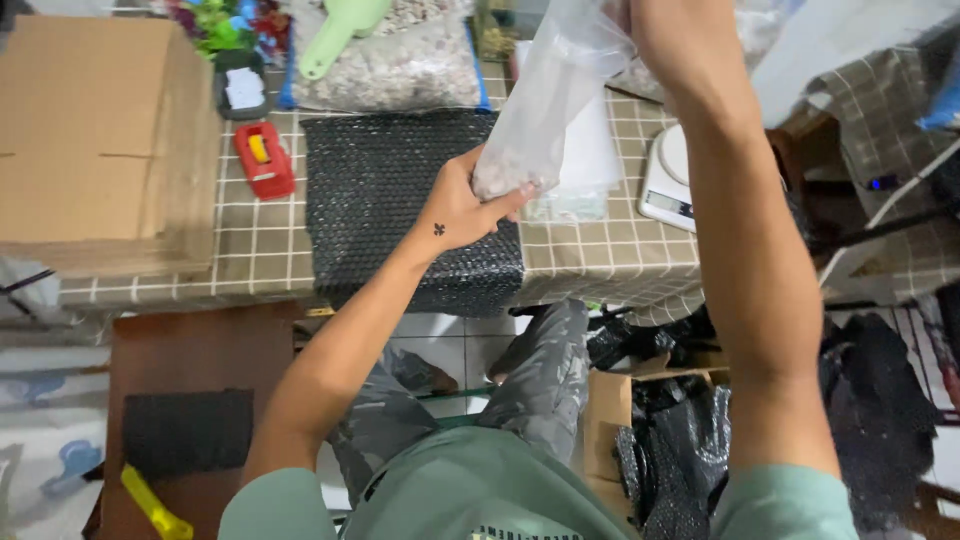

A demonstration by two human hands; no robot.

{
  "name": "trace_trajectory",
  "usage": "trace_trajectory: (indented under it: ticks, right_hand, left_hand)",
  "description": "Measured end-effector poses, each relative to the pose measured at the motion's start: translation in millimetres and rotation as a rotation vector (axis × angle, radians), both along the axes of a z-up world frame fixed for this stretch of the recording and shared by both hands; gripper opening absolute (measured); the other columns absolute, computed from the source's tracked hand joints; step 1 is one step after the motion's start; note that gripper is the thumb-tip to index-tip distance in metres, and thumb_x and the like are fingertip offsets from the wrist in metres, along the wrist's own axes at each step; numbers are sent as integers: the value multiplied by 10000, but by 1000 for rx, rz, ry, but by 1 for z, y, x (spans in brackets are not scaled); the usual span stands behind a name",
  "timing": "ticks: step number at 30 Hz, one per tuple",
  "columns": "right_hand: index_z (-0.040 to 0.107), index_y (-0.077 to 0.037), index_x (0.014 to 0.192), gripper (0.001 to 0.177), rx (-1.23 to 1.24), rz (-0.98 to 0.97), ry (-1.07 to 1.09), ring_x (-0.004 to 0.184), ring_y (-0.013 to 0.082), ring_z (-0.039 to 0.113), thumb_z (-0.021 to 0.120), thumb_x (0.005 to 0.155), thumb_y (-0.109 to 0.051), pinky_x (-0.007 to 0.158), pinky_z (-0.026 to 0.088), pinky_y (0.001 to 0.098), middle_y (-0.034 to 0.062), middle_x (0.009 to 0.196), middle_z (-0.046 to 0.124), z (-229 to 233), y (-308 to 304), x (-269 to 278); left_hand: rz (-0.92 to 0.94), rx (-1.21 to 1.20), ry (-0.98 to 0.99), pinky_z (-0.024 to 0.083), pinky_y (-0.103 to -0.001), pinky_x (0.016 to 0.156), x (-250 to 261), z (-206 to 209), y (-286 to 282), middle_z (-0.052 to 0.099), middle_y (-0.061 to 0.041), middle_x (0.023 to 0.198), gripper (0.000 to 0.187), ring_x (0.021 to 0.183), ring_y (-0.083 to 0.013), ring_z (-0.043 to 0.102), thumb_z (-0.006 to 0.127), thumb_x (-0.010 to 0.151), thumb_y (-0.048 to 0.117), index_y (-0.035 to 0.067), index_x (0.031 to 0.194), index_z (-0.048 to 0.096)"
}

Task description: Packaging aquarium substrate into plastic bags and assembling a cardboard box for shipping

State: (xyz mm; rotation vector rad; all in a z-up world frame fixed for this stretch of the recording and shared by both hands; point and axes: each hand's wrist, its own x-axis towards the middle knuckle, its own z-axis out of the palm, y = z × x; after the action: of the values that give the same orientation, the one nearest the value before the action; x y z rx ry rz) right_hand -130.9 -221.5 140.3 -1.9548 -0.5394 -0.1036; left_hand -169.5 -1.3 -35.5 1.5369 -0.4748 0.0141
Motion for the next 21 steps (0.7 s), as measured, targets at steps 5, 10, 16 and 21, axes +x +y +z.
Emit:
trace_trajectory:
  ticks: [5,10,16,21]
  right_hand:
    - [479,-207,1436,668,195,246,92,1229,303,642,431,995,-706,899,579,461,90,1473,585,-43,50,15]
    - [493,-213,1441,856,123,354,418,1152,298,669,237,872,-798,925,595,449,133,1283,663,-105,79,13]
    - [612,-64,1235,837,351,78,529,879,228,710,269,885,-743,718,613,338,135,1063,731,-203,114,32]
    - [615,-33,1185,602,312,-48,305,684,167,672,274,1045,-509,565,565,250,67,850,668,-303,123,46]
  left_hand:
    - [53,-41,79,572,-264,411,7,-22,31,758,-96,809,341,707,-182,782,756,891,332,21,1019,700]
    - [265,-174,250,660,-309,467,15,-11,46,788,-137,908,403,703,-224,756,759,800,276,-22,1071,747]
    - [285,-347,792,610,-241,580,49,56,67,681,-171,1145,543,724,-213,694,770,839,192,-16,1298,567]
    - [295,-264,812,586,-196,561,109,67,92,612,-165,1278,519,775,-185,673,704,878,309,32,1311,632]
